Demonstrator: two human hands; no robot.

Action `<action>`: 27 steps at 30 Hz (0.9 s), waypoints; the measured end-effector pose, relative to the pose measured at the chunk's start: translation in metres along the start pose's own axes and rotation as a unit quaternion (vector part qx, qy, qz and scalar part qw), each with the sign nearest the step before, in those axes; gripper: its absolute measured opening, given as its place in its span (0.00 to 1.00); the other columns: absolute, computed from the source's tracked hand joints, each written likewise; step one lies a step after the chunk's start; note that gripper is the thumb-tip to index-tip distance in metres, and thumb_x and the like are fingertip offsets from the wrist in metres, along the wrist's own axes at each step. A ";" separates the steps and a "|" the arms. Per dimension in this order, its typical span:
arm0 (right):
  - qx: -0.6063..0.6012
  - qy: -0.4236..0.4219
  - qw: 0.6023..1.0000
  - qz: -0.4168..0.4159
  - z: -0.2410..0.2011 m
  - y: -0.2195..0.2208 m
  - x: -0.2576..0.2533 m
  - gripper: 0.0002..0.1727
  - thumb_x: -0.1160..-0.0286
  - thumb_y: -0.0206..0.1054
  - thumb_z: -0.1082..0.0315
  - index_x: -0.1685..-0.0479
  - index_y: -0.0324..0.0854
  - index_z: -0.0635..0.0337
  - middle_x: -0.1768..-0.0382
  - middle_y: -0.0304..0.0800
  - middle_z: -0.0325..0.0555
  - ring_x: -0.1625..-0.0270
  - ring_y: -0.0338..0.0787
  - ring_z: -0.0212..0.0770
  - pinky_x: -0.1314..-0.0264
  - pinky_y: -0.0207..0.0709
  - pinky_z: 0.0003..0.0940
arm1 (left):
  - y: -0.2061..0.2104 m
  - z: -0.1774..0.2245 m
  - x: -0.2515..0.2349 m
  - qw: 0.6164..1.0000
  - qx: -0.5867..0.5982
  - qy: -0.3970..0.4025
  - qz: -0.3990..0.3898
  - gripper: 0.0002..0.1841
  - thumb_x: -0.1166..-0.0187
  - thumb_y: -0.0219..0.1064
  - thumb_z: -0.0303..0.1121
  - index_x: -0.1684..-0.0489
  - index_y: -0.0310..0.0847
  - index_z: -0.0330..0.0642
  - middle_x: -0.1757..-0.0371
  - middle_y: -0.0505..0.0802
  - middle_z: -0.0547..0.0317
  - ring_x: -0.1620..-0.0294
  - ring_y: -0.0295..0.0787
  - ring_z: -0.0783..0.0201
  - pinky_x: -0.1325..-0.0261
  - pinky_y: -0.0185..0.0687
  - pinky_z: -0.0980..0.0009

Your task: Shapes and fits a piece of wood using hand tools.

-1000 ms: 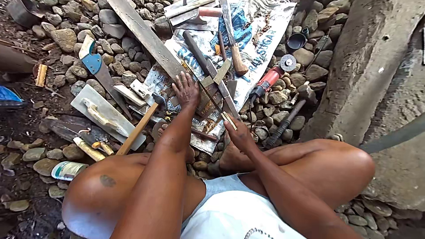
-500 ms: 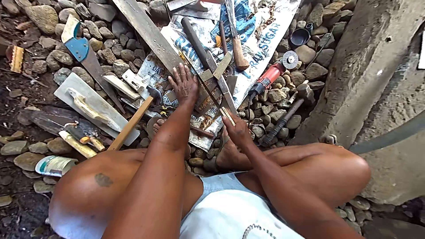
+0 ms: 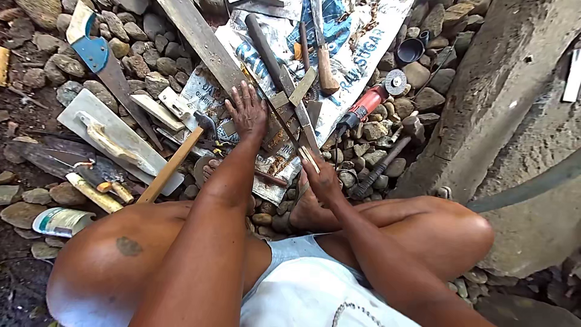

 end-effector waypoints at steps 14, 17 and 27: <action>0.015 0.018 1.000 -0.010 0.010 -0.003 0.016 0.32 0.09 0.49 0.43 0.11 0.69 0.42 0.33 0.91 0.46 0.32 0.91 0.43 0.27 0.80 0.54 | -0.005 0.002 0.000 1.000 0.007 -0.010 -0.008 0.34 0.06 0.32 0.48 0.02 0.41 0.43 0.02 0.46 0.52 0.03 0.34 0.38 0.14 0.34 0.23; 0.000 -0.008 1.000 -0.003 -0.010 0.013 -0.028 0.31 0.08 0.49 0.44 0.13 0.72 0.47 0.41 0.94 0.54 0.43 0.94 0.53 0.39 0.83 0.62 | -0.005 0.001 0.002 1.000 0.005 -0.007 -0.002 0.34 0.06 0.32 0.48 0.03 0.42 0.42 0.02 0.47 0.51 0.03 0.35 0.38 0.14 0.34 0.25; 0.028 -0.001 1.000 -0.004 0.018 -0.004 0.024 0.32 0.10 0.49 0.39 0.11 0.69 0.37 0.33 0.92 0.44 0.31 0.90 0.43 0.28 0.80 0.55 | -0.006 0.001 0.002 1.000 0.008 -0.013 -0.011 0.34 0.06 0.31 0.50 0.02 0.40 0.44 0.01 0.45 0.54 0.03 0.32 0.39 0.14 0.32 0.24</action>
Point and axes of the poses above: each hand's wrist, its own x-axis away from the middle knuckle, its own y-axis out of the palm, z = x × y, the point moved 2 cm from there along -x, towards the middle knuckle
